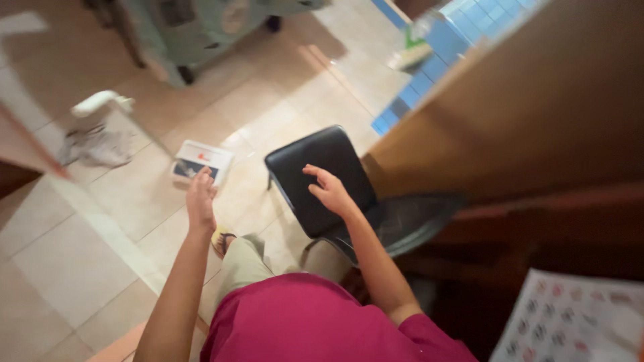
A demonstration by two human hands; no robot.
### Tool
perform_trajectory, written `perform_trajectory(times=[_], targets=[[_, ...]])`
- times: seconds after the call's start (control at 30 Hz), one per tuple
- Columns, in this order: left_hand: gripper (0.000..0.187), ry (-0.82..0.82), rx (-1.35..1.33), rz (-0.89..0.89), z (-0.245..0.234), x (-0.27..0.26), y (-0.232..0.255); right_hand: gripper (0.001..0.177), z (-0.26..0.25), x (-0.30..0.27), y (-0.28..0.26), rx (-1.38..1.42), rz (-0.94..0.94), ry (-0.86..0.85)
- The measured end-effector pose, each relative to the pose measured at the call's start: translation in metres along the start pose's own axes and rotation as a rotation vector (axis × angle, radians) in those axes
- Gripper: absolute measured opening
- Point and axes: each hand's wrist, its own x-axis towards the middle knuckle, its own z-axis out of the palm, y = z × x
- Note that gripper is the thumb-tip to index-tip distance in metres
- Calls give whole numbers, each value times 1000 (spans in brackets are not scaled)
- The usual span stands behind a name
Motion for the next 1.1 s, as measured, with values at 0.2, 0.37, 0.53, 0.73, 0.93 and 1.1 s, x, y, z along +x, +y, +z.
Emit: perform_trajectory(times=[0.2, 0.37, 0.53, 0.73, 0.93, 1.1], targets=[[55, 141, -64, 73, -83, 62, 37, 46, 53, 108, -12, 108, 88, -84], [56, 199, -69, 62, -153, 113, 70, 46, 144, 208, 1, 193, 99, -219], [56, 246, 14, -6, -202, 155, 111, 48, 243, 301, 13, 250, 155, -292], [55, 252, 72, -48, -229, 216, 127, 87, 332, 364, -6, 50, 182, -289], [56, 192, -31, -64, -220, 248, 120, 97, 371, 418, 11, -283, -74, -408], [54, 204, -104, -104, -203, 260, 124, 69, 398, 462, 61, -350, -412, -426]])
